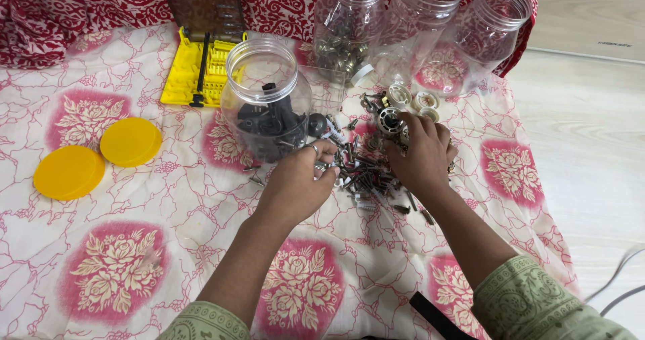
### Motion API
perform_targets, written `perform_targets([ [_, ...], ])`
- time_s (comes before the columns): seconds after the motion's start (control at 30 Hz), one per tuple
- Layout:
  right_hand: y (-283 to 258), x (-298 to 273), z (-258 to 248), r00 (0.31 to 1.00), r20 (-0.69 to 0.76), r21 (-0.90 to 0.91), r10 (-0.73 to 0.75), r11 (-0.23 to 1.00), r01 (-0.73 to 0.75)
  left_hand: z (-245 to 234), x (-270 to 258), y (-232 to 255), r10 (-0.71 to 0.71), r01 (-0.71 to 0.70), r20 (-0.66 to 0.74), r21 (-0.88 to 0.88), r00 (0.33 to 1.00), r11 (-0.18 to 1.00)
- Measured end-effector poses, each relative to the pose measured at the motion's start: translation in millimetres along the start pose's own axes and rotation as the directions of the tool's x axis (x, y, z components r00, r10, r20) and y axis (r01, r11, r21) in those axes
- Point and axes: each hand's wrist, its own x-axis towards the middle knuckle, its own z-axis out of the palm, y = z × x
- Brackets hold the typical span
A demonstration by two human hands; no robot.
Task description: The person sorts small hardware parts from a mixed pile on a table and places selected black plastic pieces into a clear jar. The hands repeatedly pick items from the pile and deposit them into the jar while other parts remain on the table.
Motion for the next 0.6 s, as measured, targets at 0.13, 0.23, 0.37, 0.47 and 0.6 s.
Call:
perform_targets([
  [0.13, 4, 10, 3, 0.998, 0.015, -0.051, -0.057, 0.997, 0.057, 4, 8, 1, -0.001, 0.002, 0.011, -0.052, 1.000, 0.999],
  [0.23, 3, 15, 3, 0.996, 0.058, -0.104, -0.062, 0.992, 0.068, 5, 12, 0, 0.001, 0.000, 0.022, -0.045, 1.000, 0.999],
  [0.37, 2, 16, 0, 0.998, 0.038, -0.134, -0.058, 0.989, 0.062, 5, 14, -1, -0.009, 0.010, 0.028, -0.018, 1.000, 1.000],
  [0.47, -1, 16, 0, 0.996, -0.074, -0.061, -0.054, 0.997, 0.049, 6, 15, -2, 0.000, 0.001, 0.026, -0.022, 1.000, 1.000],
  [0.6, -2, 24, 2, 0.994, -0.021, 0.105, -0.104, 0.989, 0.106, 7, 17, -4, -0.006, 0.005, 0.034, 0.008, 0.999, 1.000],
])
